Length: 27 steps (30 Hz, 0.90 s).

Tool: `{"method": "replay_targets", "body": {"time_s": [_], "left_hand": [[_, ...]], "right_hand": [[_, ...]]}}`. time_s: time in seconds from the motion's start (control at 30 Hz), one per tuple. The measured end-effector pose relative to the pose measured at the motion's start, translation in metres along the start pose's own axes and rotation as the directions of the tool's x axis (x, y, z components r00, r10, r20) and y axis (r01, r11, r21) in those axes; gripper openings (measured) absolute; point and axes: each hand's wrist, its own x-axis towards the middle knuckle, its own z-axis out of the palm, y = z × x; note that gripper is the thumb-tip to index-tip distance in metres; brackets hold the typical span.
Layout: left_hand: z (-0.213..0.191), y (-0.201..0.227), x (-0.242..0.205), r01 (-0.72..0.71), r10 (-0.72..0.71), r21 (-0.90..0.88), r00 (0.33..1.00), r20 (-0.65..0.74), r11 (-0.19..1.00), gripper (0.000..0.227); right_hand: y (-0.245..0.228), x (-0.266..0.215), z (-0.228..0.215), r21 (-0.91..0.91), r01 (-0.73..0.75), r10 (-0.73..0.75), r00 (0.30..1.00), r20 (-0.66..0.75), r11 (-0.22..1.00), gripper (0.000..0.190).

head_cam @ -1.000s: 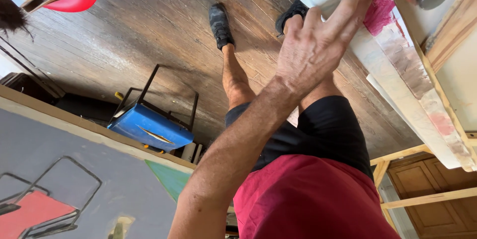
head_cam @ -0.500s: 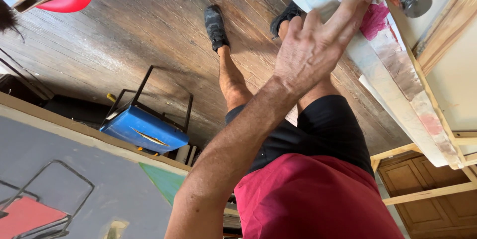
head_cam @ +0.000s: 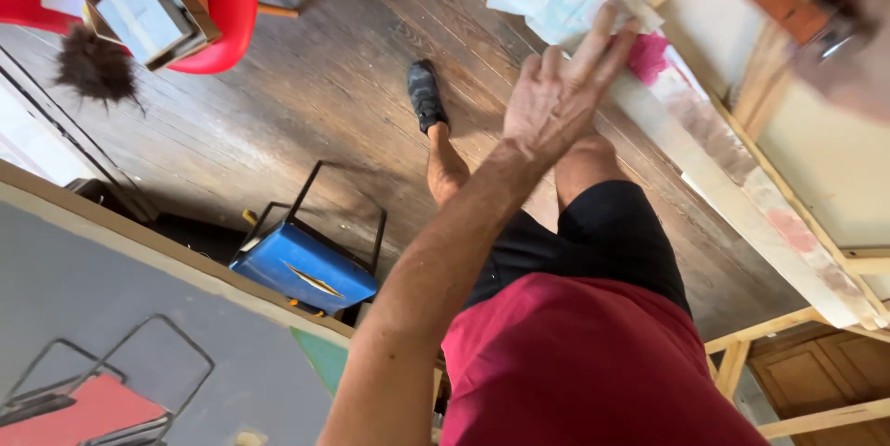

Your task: Stretching canvas fabric over a wooden frame and securing it with a staple gun

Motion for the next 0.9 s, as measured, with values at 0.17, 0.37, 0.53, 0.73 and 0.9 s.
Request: {"method": "replay_targets", "body": {"time_s": [0.17, 0.37, 0.53, 0.73, 0.9], "left_hand": [[0.009, -0.003, -0.003, -0.022, 0.021, 0.03, 0.999, 0.026, 0.999, 0.078], [-0.007, 0.001, -0.003, -0.014, 0.017, 0.163, 1.0, -0.015, 0.987, 0.087], [-0.021, -0.001, 0.002, -0.039, 0.024, 0.173, 0.996, 0.088, 0.984, 0.081], [-0.034, -0.014, 0.01, -0.113, 0.102, 0.064, 0.982, 0.162, 0.991, 0.079], [-0.026, -0.032, 0.013, -0.201, 0.179, 0.11, 0.967, 0.182, 0.973, 0.082]], "right_hand": [[-0.125, -0.042, -0.003, -0.53, 0.099, 0.02, 0.977, 0.213, 0.842, 0.047], [-0.141, -0.035, 0.04, -0.21, 0.051, 0.008, 0.963, 0.269, 0.976, 0.04], [-0.175, -0.021, 0.039, -0.289, -0.1, 0.184, 0.943, 0.278, 0.952, 0.051], [-0.194, -0.021, 0.033, -0.217, -0.251, 0.305, 0.914, 0.268, 0.943, 0.052], [-0.211, -0.02, 0.026, -0.186, -0.318, 0.36, 0.891, 0.277, 0.93, 0.052]]}}
